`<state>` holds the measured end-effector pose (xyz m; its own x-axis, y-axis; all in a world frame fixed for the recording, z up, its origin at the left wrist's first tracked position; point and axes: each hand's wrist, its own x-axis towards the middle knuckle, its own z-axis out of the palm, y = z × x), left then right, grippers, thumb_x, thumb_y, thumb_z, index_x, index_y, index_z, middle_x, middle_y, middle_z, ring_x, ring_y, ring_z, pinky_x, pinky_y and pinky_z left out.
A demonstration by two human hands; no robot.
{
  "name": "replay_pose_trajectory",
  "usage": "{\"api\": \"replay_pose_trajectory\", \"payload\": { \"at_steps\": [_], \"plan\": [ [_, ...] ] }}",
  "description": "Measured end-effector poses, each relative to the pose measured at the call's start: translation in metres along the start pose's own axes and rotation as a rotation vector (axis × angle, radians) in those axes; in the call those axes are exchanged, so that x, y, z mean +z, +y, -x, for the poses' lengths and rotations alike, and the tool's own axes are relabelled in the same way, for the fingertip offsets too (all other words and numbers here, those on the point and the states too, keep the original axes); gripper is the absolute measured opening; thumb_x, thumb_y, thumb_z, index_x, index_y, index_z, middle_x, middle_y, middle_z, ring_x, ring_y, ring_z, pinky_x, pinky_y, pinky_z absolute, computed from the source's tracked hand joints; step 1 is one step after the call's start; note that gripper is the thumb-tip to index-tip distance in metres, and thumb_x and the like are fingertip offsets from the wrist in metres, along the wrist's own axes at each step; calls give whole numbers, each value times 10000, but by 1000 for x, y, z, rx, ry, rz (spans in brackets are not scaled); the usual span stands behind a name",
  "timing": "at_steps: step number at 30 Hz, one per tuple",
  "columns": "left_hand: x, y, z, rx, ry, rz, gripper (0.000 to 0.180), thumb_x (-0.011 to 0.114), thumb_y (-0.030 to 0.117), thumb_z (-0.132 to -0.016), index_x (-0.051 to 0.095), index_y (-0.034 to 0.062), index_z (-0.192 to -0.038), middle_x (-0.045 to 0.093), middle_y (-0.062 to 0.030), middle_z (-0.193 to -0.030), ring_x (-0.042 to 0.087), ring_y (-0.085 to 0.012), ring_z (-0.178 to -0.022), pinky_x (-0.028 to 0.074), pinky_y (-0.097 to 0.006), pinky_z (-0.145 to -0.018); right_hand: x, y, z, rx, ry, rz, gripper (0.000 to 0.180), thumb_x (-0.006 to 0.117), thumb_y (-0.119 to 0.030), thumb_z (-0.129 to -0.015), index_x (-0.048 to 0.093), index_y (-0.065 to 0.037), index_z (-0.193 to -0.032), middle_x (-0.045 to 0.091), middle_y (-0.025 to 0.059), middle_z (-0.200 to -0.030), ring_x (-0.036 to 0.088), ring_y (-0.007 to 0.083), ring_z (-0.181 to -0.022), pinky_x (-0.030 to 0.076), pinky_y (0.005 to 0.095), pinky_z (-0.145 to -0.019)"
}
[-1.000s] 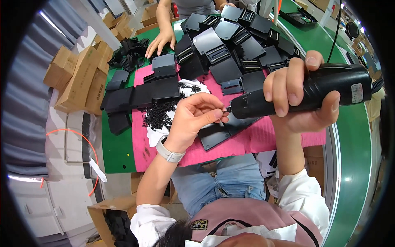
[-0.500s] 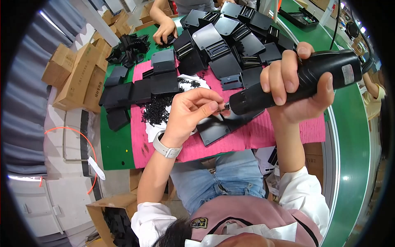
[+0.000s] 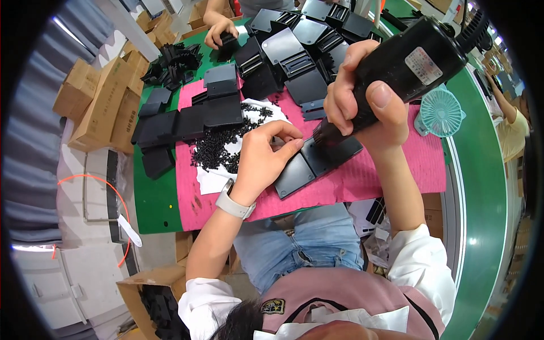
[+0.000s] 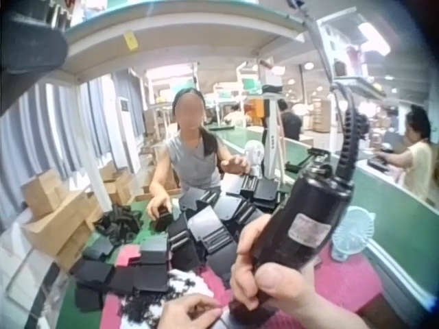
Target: Assembling plastic components by driving screws into them using an electric screwdriver.
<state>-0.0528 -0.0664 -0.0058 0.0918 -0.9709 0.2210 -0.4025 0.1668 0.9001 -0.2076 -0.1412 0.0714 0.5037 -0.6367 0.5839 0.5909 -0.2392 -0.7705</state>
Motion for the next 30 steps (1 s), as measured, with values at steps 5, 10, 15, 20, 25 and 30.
{"api": "replay_pose_trajectory", "payload": {
  "at_steps": [5,10,15,20,25,30],
  "plan": [
    [5,-12,-2,18,39,127,112,683,-1,-690,642,-17,-792,636,-43,-700,566,-83,-642,458,-226,-610,3,4,-2,60,-18,39,369,595,-272,-791,406,-6,-963,439,64,-564,394,123,-385,333,236,-383],
    [7,-10,-1,-34,58,172,95,683,-17,-680,632,-14,-760,626,-36,-681,555,-72,-627,453,-221,-604,13,13,-9,73,-99,140,381,664,-278,-756,407,-18,-863,454,64,-526,409,111,-373,338,216,-355],
    [8,-10,-2,-65,58,205,77,677,-20,-673,622,-11,-727,616,-29,-658,547,-65,-605,446,-214,-589,7,14,-9,160,-104,21,412,681,-289,-742,402,-11,-863,442,56,-518,400,104,-371,334,218,-348],
    [8,-8,-2,1,81,163,69,670,-16,-673,608,-13,-704,605,-26,-631,540,-64,-582,440,-214,-570,8,18,-11,137,-168,-7,448,694,-312,-728,397,-5,-864,436,53,-515,398,100,-371,329,208,-344],
    [9,-6,-2,-10,85,153,68,668,-16,-676,608,-11,-708,602,-29,-621,537,-62,-573,438,-215,-560,11,14,-8,131,-112,107,421,704,-294,-719,413,-10,-832,454,58,-531,412,95,-381,339,212,-354],
    [6,10,3,34,152,42,113,680,5,-696,621,-14,-790,624,-52,-650,606,-90,-624,486,-240,-594,11,16,-1,3,-121,206,486,720,-325,-702,452,28,-901,489,55,-569,449,89,-419,378,203,-393]
  ]
}}
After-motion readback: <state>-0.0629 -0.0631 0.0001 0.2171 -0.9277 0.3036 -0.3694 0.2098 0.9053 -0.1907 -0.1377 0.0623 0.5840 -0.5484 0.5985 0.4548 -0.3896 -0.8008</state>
